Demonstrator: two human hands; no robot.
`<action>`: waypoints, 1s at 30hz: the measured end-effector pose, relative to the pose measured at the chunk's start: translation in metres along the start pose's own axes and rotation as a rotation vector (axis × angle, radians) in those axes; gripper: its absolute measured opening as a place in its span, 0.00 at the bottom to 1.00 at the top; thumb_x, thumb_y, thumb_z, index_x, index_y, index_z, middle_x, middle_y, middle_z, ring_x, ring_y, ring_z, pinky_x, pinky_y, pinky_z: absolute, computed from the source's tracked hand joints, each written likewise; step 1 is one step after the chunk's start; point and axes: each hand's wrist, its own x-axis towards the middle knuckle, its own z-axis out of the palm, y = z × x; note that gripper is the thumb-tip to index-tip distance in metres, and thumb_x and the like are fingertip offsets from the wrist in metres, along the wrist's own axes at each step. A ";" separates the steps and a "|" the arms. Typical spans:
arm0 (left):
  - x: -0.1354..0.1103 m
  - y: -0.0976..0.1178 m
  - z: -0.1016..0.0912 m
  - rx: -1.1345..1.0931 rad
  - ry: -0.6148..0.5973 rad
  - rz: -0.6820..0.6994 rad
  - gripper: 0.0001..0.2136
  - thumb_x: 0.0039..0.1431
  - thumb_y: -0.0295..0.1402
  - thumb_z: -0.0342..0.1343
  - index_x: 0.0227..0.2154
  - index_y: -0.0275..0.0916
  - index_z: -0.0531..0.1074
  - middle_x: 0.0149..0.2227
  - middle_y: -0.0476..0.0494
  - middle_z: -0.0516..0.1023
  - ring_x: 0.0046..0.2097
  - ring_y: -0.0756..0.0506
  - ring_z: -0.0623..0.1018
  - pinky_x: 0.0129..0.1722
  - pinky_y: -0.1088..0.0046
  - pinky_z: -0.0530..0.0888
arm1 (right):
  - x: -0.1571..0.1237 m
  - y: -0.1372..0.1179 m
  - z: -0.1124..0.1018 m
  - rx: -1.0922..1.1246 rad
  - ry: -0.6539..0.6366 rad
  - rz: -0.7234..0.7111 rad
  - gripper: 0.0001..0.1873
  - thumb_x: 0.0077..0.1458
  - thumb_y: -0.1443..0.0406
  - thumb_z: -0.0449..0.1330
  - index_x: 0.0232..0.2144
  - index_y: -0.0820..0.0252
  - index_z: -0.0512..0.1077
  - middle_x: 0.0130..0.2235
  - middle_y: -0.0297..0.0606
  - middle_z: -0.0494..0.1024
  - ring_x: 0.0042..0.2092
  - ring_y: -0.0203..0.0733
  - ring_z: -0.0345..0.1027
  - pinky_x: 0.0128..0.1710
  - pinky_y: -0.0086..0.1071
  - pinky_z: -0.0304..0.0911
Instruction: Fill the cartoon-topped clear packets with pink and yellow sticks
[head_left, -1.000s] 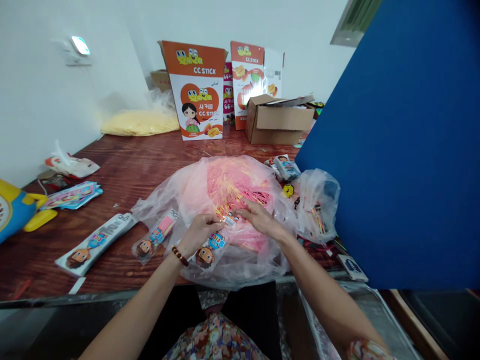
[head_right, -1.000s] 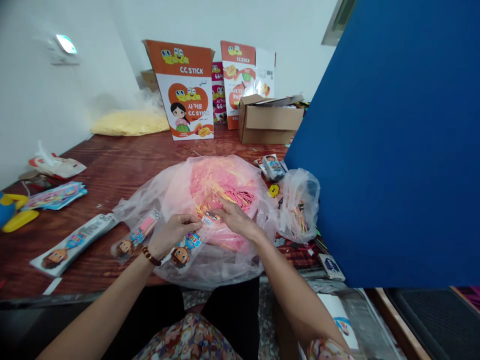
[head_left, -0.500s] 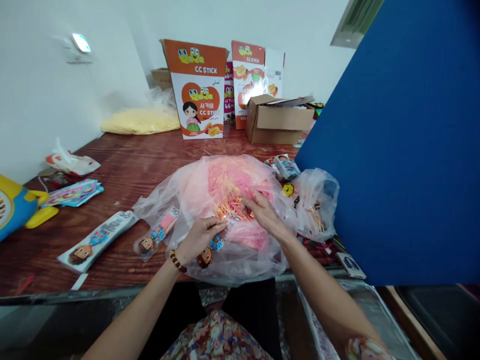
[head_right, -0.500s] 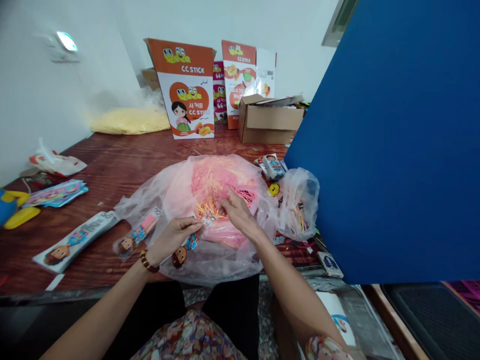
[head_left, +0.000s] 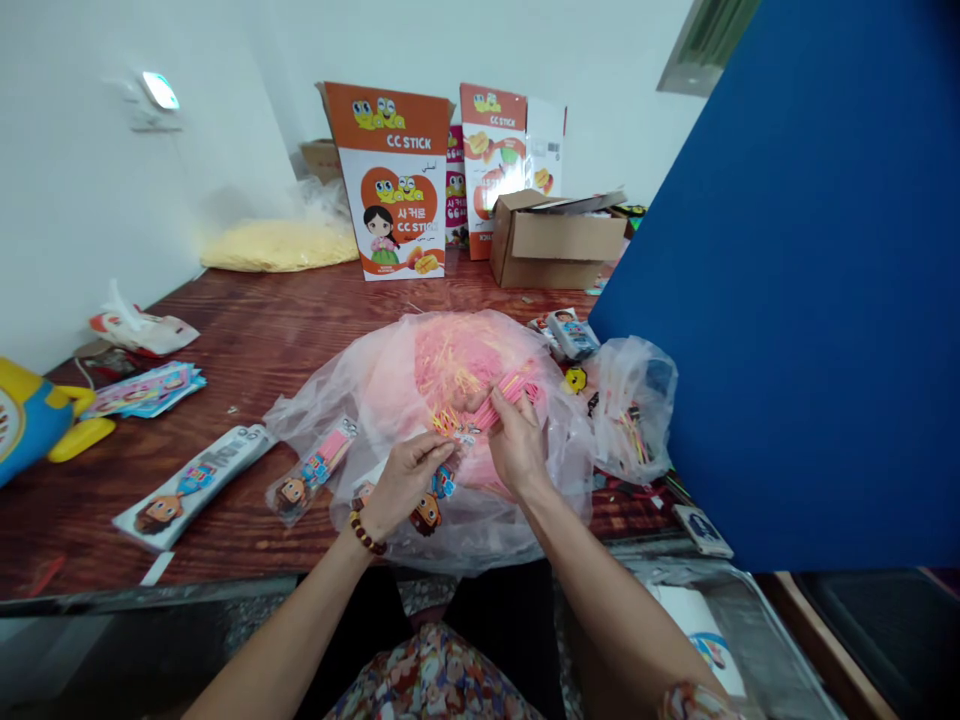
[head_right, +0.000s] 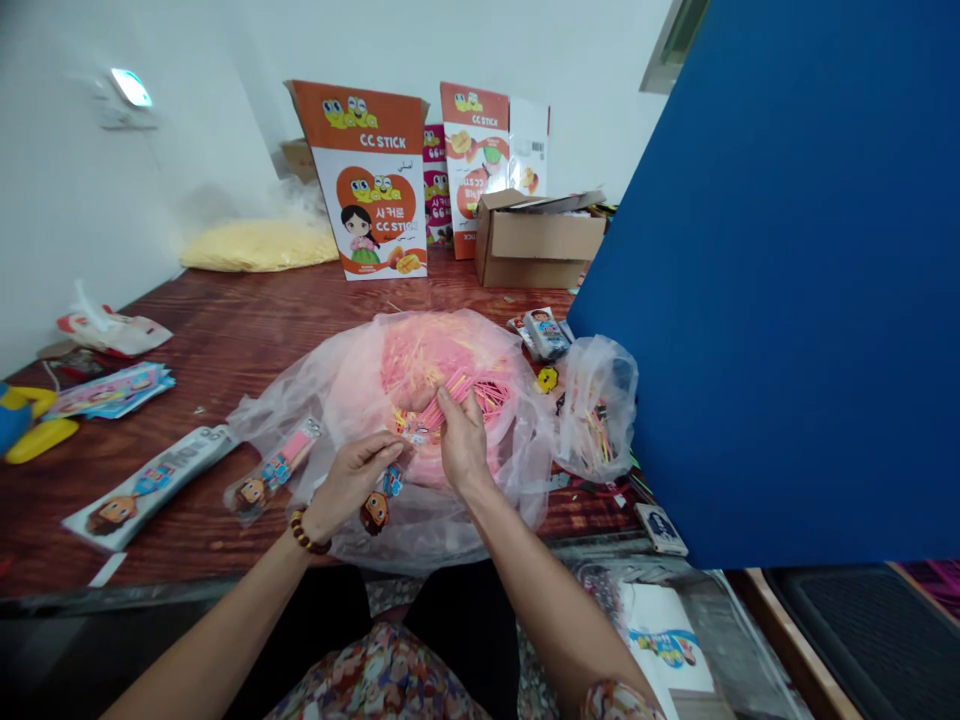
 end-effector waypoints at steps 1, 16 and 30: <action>0.000 0.001 0.000 -0.020 0.004 -0.008 0.13 0.58 0.41 0.56 0.31 0.37 0.79 0.33 0.43 0.79 0.36 0.45 0.76 0.37 0.73 0.71 | -0.001 0.000 -0.002 0.019 -0.003 0.000 0.19 0.62 0.51 0.48 0.36 0.56 0.72 0.35 0.39 0.79 0.45 0.45 0.73 0.52 0.42 0.63; 0.012 0.014 0.003 -0.197 0.084 -0.021 0.11 0.51 0.40 0.61 0.31 0.36 0.79 0.32 0.45 0.80 0.35 0.46 0.76 0.38 0.72 0.72 | 0.012 -0.030 -0.010 0.151 -0.294 0.105 0.17 0.55 0.52 0.59 0.34 0.58 0.77 0.41 0.42 0.80 0.46 0.46 0.73 0.51 0.41 0.65; 0.013 0.028 -0.016 -0.214 0.205 0.042 0.10 0.51 0.38 0.62 0.30 0.36 0.79 0.32 0.45 0.80 0.36 0.46 0.76 0.37 0.73 0.72 | 0.033 -0.058 -0.008 -0.090 -0.475 0.109 0.19 0.56 0.50 0.58 0.37 0.57 0.79 0.43 0.41 0.81 0.51 0.47 0.70 0.58 0.43 0.59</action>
